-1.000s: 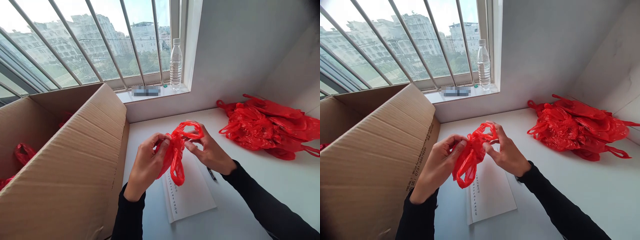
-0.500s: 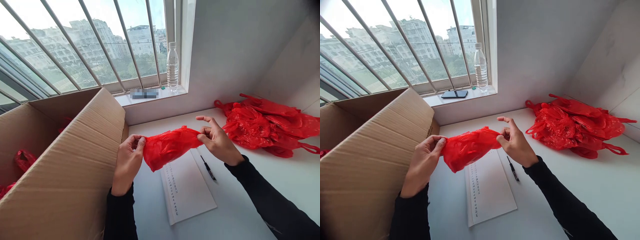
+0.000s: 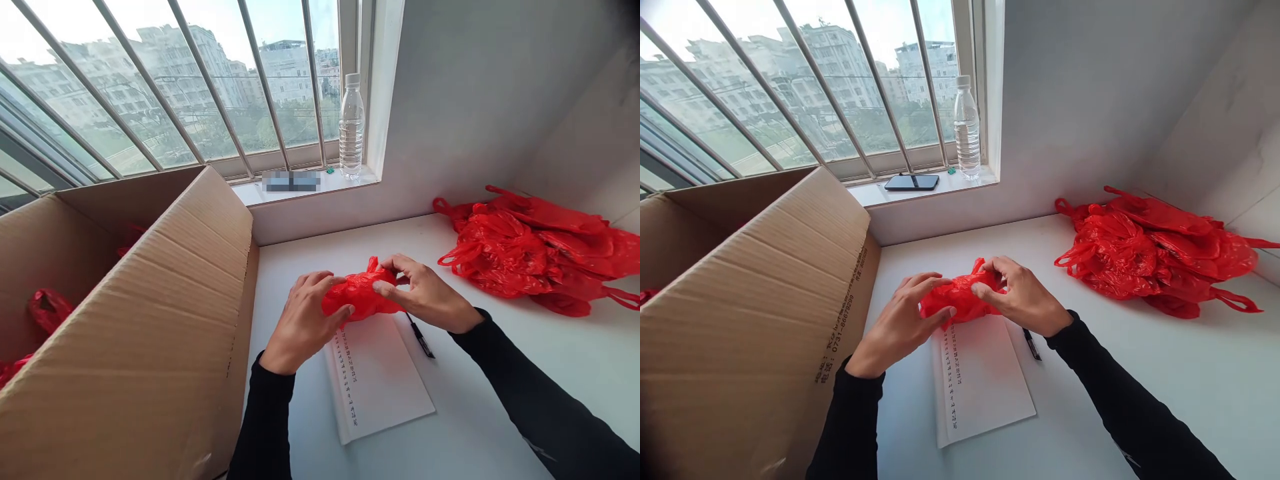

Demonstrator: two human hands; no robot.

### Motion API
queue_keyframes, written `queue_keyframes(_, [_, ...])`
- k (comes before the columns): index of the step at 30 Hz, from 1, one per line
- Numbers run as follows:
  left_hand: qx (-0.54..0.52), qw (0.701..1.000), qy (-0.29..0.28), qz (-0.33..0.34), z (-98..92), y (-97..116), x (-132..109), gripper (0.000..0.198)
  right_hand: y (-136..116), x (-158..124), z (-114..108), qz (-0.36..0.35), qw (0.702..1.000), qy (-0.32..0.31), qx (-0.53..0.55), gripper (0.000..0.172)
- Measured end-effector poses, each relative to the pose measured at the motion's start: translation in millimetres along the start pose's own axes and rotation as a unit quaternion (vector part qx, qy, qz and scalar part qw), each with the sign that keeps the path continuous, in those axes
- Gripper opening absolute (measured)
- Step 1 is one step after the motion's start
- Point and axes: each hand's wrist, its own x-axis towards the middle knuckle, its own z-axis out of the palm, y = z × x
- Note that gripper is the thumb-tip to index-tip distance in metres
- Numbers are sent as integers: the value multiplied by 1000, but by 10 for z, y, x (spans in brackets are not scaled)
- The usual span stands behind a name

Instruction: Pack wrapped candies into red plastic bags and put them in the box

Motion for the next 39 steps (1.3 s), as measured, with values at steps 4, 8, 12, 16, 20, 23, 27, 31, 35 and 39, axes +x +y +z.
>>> queue_keyframes(4, [-17,998,56,-23,-21,-4,24,9,33,7,-103,7,998,50,-31,18])
queue_keyframes(8, [-74,975,193,-85,-148,-49,26,22,120,29,-277,41,994,95,-35,10])
queue_keyframes(12, [-130,965,216,-76,-186,26,31,20,105,10,-314,17,998,63,9,23])
queue_keyframes(16, [-125,975,179,-51,-120,192,26,21,6,-34,-222,5,999,42,-25,37])
queue_keyframes(20, [-70,968,230,-77,-152,204,-9,27,-67,-73,-254,35,999,24,-31,24])
queue_keyframes(23, [-22,965,246,-84,-244,187,-70,28,-130,-112,-300,35,998,34,-44,28])
queue_keyframes(27, [-9,977,193,-94,-346,253,-169,39,-219,-156,-203,-23,995,5,-99,41])
queue_keyframes(31, [-30,976,202,-77,-368,317,-212,34,-250,-167,-110,-58,989,-4,-136,18])
queue_keyframes(35, [-236,936,253,-71,-317,394,-201,18,-291,-227,-246,-23,997,15,-68,14])
queue_keyframes(39, [-395,875,275,-53,-307,478,-217,21,-299,-328,-460,49,997,-11,-61,8])
